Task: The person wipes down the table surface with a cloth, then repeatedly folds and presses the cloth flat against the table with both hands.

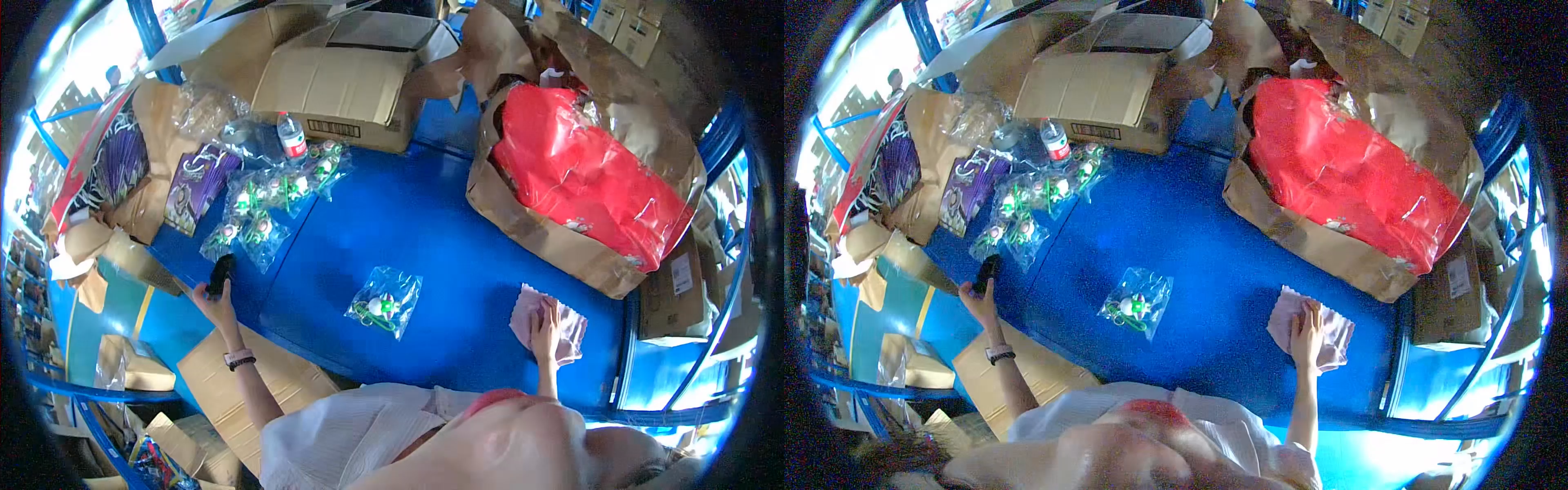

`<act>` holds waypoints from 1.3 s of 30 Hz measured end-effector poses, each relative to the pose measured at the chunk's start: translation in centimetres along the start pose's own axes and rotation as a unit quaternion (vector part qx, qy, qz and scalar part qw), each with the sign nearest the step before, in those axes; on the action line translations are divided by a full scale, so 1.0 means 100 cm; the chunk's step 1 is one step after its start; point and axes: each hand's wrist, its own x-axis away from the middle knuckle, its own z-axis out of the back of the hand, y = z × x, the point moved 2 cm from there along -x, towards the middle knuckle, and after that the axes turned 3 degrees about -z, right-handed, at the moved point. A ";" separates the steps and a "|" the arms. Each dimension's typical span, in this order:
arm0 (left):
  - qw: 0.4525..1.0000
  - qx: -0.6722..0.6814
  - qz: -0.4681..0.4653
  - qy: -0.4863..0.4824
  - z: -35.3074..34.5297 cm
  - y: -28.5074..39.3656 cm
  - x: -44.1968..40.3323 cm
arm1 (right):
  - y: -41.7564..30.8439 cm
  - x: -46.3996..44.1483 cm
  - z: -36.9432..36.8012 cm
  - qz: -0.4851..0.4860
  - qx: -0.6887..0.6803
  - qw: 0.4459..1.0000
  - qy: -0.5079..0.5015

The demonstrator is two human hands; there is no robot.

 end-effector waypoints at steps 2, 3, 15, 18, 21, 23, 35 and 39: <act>0.999 -0.035 0.025 0.016 -0.010 -0.004 0.011 | -0.014 0.001 -0.001 0.005 0.049 0.999 0.024; 0.998 -0.051 0.027 0.031 -0.016 0.001 0.000 | -0.024 -0.005 -0.009 0.007 0.063 0.997 0.042; 0.977 -0.201 0.056 0.027 -0.036 0.042 0.017 | -0.185 0.009 -0.096 0.226 0.170 0.956 0.072; 0.996 -0.088 0.002 0.033 -0.033 0.028 0.027 | -0.210 0.001 -0.112 0.256 0.125 0.958 0.043; 0.999 -0.036 -0.011 0.021 -0.033 0.026 0.029 | -0.214 -0.012 -0.118 0.244 0.011 0.970 0.003; 1.000 -0.004 0.004 -0.004 -0.035 0.035 0.038 | -0.215 -0.023 -0.107 0.234 -0.069 0.970 -0.021; 0.974 -0.219 -0.028 -0.048 -0.028 0.099 0.050 | -0.161 -0.070 -0.104 -0.132 -0.383 0.913 -0.046; 0.968 -0.082 -0.236 -0.013 -0.027 0.131 0.052 | -0.167 -0.058 -0.102 -0.241 -0.646 0.723 -0.051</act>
